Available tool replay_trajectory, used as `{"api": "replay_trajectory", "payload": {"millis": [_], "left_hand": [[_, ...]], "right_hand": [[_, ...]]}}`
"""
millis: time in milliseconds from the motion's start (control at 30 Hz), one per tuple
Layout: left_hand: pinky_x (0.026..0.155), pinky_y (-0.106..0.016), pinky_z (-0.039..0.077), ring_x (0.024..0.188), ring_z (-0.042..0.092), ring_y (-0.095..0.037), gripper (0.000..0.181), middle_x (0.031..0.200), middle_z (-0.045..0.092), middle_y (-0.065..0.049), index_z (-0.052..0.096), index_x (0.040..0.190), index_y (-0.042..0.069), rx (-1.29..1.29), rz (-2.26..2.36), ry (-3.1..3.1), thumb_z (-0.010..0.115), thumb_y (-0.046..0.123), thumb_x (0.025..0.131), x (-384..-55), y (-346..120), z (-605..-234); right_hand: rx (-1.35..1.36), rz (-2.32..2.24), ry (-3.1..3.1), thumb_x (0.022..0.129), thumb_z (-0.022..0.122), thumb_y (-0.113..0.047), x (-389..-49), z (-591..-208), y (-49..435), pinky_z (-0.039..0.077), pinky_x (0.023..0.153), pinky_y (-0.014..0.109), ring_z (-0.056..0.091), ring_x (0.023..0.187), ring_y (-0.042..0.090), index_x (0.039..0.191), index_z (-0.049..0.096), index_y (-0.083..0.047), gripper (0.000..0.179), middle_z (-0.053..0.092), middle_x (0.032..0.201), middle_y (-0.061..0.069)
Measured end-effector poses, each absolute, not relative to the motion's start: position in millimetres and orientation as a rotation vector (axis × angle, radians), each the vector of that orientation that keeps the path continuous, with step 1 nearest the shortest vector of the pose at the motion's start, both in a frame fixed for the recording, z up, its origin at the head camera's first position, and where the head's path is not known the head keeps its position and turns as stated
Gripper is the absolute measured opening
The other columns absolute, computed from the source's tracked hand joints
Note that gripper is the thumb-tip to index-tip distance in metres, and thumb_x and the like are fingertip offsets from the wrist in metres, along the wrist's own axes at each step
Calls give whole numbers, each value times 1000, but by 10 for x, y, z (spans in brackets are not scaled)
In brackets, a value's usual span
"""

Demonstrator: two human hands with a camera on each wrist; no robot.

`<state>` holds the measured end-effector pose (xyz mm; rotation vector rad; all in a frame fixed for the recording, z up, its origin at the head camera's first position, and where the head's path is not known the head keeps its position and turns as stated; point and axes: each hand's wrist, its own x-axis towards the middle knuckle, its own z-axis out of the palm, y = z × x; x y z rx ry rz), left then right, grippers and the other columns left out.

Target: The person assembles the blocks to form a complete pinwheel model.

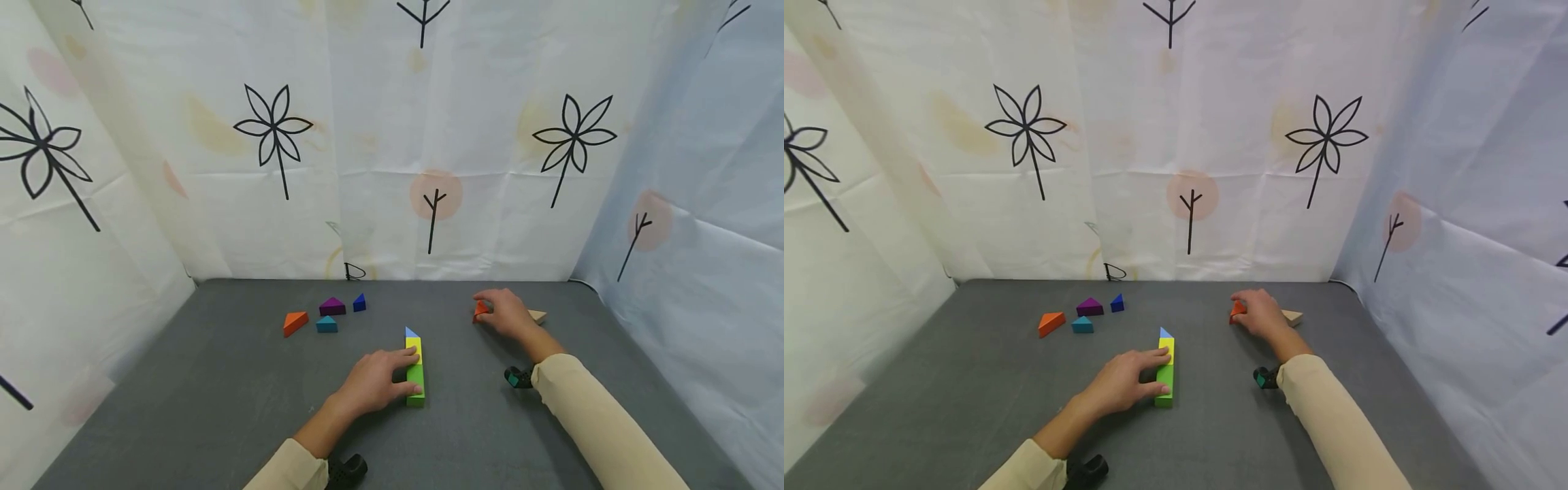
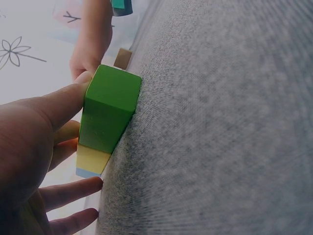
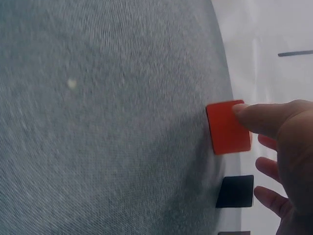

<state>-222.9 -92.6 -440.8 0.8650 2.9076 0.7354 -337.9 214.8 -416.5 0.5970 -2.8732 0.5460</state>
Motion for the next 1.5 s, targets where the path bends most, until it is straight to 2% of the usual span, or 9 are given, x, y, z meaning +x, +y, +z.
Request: {"api": "replay_trajectory", "payload": {"millis": [233, 367, 600, 900, 1167, 1367, 1500], "left_hand": [[99, -52, 40, 127, 51, -21, 57, 143, 49, 12, 60, 136, 25, 875, 731, 2912, 67, 53, 87, -2227, -914, -4406], [99, -52, 39, 127, 50, -20, 58, 143, 49, 12, 59, 137, 26, 856, 723, 2906, 67, 54, 87, -2235, -905, -4407], [100, -51, 39, 128, 49, -20, 58, 143, 48, 13, 58, 137, 27, 834, 729, 2891, 66, 54, 87, -2235, -896, -4397], [101, -52, 39, 128, 49, -20, 58, 143, 49, 13, 58, 137, 27, 821, 734, 2891, 67, 54, 86, -2247, -902, -4409], [100, -51, 40, 127, 50, -20, 58, 143, 49, 13, 59, 137, 27, 829, 735, 2888, 67, 54, 86, -2250, -905, -4415], [100, -51, 40, 128, 50, -20, 58, 143, 49, 13, 59, 137, 26, 840, 744, 2888, 67, 54, 86, -2251, -907, -4420], [100, -50, 40, 128, 50, -20, 58, 143, 48, 13, 59, 137, 26, 846, 752, 2891, 66, 54, 87, -2253, -915, -4420]], "right_hand": [[656, 437, -2901, 87, 73, -9, -3405, -4179, 2199, 34, 97, 64, 45, 122, 45, 127, 63, -3, 42, 55, 134, 20], [665, 388, -2914, 87, 73, -8, -3430, -4186, 2212, 34, 97, 63, 45, 121, 44, 127, 64, -4, 41, 58, 131, 19], [670, 334, -2927, 87, 73, -10, -3458, -4151, 2232, 40, 87, 56, 51, 107, 39, 123, 67, -6, 37, 65, 118, 14], [659, 280, -2897, 84, 78, -25, -3450, -4139, 2201, 42, 81, 52, 52, 96, 33, 112, 71, -6, 35, 65, 110, 14], [611, 458, -2863, 84, 78, -28, -3411, -4196, 2150, 41, 82, 53, 51, 94, 32, 105, 71, -5, 32, 60, 101, 11], [585, 656, -2799, 82, 79, -27, -3371, -4261, 2089, 44, 75, 45, 51, 85, 26, 105, 71, -4, 34, 58, 94, 8], [587, 773, -2755, 82, 80, -25, -3341, -4279, 2020, 46, 73, 44, 53, 82, 26, 104, 71, -3, 33, 57, 92, 9]]}}
